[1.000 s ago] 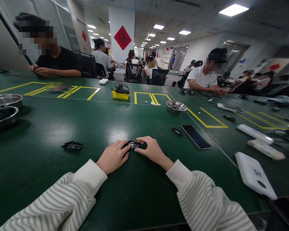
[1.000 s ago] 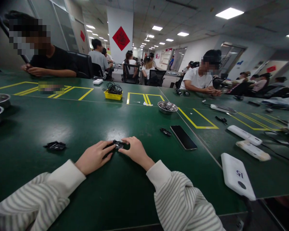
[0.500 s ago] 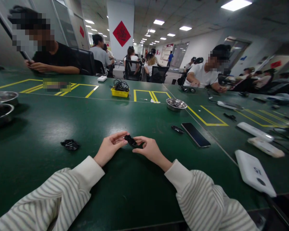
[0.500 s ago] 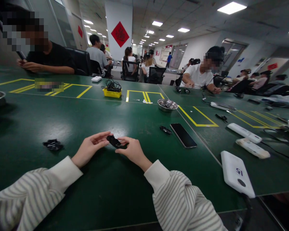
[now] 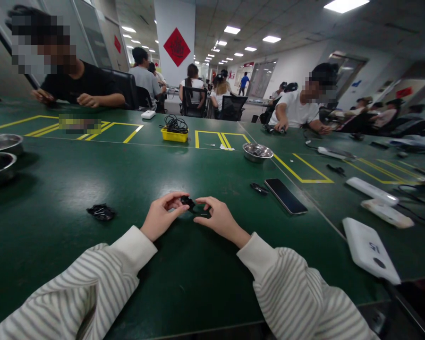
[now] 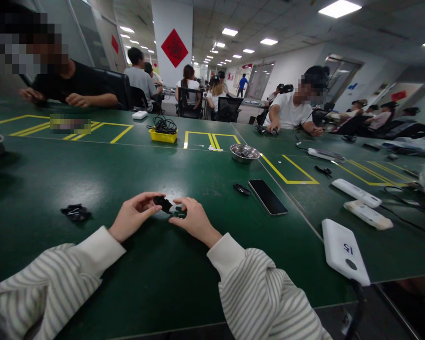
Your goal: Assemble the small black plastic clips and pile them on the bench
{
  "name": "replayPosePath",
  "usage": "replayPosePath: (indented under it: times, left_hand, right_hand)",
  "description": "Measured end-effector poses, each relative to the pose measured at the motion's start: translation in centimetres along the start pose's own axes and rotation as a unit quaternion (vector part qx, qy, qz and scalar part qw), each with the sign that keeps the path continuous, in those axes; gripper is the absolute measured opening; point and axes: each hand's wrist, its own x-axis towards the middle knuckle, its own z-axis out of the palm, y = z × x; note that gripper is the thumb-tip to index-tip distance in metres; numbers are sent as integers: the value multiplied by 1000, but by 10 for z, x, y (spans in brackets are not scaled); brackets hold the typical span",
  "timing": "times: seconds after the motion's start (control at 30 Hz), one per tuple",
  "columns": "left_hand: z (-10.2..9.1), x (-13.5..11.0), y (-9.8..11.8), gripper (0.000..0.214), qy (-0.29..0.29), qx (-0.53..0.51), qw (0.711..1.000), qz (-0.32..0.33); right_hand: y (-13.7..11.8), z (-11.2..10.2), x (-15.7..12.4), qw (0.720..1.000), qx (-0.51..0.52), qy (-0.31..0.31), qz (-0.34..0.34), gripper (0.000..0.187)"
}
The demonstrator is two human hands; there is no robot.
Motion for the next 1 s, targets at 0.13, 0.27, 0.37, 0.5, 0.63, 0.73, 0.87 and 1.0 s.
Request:
replayPosePath:
  times: [0.13,0.27,0.37,0.5,0.63,0.73,0.87,1.0]
  left_hand:
    - [-15,-6,-3,30,-29,-30,999,-7]
    - [-20,-13,-2,24,-135,10,991,-16]
    - [-16,-18,3,21,-198,117,973,9]
    - [-9,-22,6,28,-222,193,955,42]
    - [-8,-21,5,32,-236,219,943,83]
    - [-8,-20,3,30,-240,232,937,103]
    - [-6,-20,2,31,-232,247,934,115]
    - [-4,-21,3,32,-230,253,933,115]
  right_hand:
    - [12,-16,-4,1000,-14,-21,10,30]
    - [21,-15,-4,999,-39,-14,17,19]
    - [19,-13,-1,997,-74,-24,1,13]
    - [9,-26,2,981,-168,-94,-4,10]
    - [1,-40,0,955,-222,-183,69,9]
    - [-2,-45,-2,944,-222,-215,118,7]
    - [-5,-49,-5,937,-228,-225,136,8]
    - [-11,-57,-8,945,-210,-228,106,10]
